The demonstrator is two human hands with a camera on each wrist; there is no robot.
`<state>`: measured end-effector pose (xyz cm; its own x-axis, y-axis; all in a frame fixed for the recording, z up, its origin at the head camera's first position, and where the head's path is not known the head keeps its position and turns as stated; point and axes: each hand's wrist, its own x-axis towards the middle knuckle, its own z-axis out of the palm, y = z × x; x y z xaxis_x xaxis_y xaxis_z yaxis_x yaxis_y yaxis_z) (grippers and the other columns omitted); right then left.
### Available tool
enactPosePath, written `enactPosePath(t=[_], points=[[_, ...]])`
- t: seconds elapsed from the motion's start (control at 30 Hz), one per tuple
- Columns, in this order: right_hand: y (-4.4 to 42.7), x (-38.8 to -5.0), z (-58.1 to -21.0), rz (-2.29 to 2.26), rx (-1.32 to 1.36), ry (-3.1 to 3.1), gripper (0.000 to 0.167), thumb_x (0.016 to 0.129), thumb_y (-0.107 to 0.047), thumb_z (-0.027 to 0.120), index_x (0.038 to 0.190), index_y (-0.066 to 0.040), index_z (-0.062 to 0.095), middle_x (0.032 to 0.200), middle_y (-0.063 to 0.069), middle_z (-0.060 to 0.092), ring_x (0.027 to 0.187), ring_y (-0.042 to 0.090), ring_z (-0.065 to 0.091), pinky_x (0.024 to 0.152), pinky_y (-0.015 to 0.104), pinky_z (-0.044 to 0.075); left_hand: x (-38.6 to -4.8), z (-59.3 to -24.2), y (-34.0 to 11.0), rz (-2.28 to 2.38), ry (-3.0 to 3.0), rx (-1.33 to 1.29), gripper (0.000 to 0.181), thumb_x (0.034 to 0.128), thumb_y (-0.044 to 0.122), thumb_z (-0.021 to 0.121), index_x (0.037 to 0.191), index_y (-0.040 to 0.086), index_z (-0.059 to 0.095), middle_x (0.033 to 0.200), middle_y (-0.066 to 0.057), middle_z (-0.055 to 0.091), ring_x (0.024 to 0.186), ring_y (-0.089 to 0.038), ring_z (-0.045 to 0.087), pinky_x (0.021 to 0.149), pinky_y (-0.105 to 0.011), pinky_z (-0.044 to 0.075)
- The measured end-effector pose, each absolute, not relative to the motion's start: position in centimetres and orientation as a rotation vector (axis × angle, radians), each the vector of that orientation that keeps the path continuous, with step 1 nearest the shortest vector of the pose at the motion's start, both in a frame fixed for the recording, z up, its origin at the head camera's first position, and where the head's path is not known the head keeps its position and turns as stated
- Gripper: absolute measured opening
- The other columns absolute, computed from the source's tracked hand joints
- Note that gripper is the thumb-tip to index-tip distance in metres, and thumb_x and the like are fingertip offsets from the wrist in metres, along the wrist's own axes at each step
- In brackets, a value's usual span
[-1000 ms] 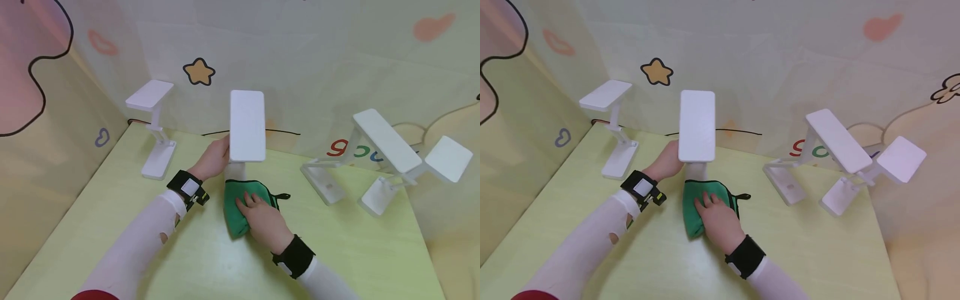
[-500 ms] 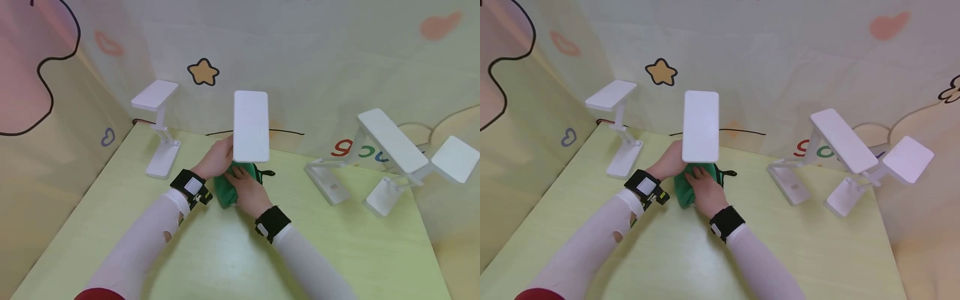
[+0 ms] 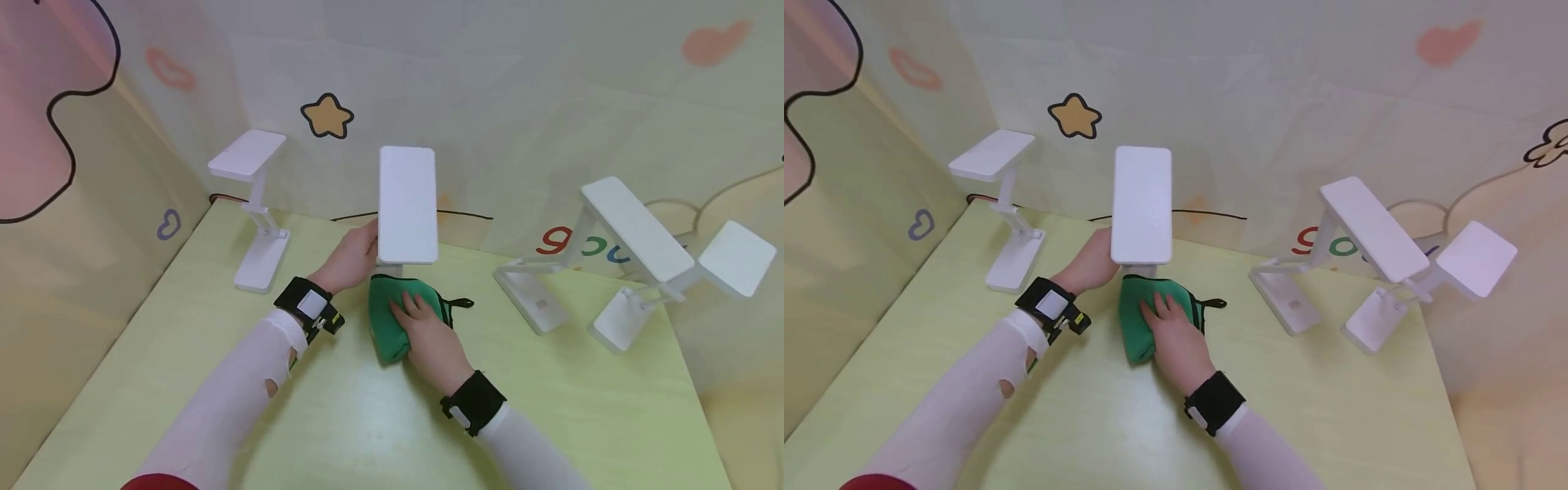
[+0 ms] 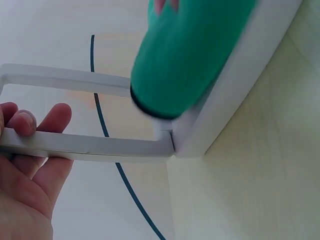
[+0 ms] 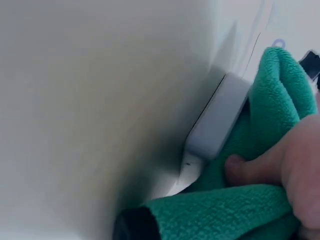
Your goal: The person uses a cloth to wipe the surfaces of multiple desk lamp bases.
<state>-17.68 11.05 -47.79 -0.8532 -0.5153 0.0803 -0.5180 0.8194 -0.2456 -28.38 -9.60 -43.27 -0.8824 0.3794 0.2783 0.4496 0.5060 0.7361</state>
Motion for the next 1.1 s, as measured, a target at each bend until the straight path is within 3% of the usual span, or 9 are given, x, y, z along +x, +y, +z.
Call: enactPosePath(t=[0.43,0.63,0.87,1.1], points=[[8.5,-13.5,-47.1,0.262,0.961,-2.927,0.054,0.089,0.013,0.068,0.14,-0.005,0.071,0.146,0.022,0.064,0.14,0.043,0.054,0.103,0.051,0.056,-28.4,-43.5,-9.9,-1.311,-2.639,-0.721,0.04,0.1143,0.005,0.045,0.153,-0.001,0.051,0.135,-0.021,0.069,0.116,-0.029,0.069,0.091,-0.045,0.055],[6.3,-15.7,-47.7,0.339,1.041,-2.862,0.047,0.092,0.01,0.066,0.136,-0.007,0.073,0.145,0.02,0.064,0.14,0.042,0.055,0.106,0.05,0.054,-28.4,-43.6,-9.8,-1.314,-2.621,-0.757,0.041,0.1147,0.004,0.043,0.155,0.001,0.05,0.134,-0.02,0.069,0.115,-0.029,0.069,0.091,-0.044,0.054],[5.7,-19.9,-48.5,0.46,0.965,-2.892,0.056,0.094,0.013,0.061,0.148,-0.002,0.062,0.159,0.023,0.051,0.148,0.044,0.045,0.116,0.05,0.044,-28.3,-43.5,-9.7,-1.356,-2.599,-0.79,0.042,0.1156,0.005,0.04,0.157,0.002,0.048,0.132,-0.019,0.07,0.117,-0.031,0.069,0.096,-0.045,0.055],[7.5,-21.4,-48.8,0.515,0.916,-2.893,0.064,0.092,0.019,0.053,0.152,-0.002,0.058,0.162,0.022,0.047,0.152,0.043,0.04,0.109,0.049,0.051,-28.3,-43.5,-9.9,-1.341,-2.628,-0.752,0.042,0.1154,0.006,0.042,0.156,-0.001,0.048,0.135,-0.021,0.069,0.122,-0.032,0.067,0.101,-0.048,0.054]])
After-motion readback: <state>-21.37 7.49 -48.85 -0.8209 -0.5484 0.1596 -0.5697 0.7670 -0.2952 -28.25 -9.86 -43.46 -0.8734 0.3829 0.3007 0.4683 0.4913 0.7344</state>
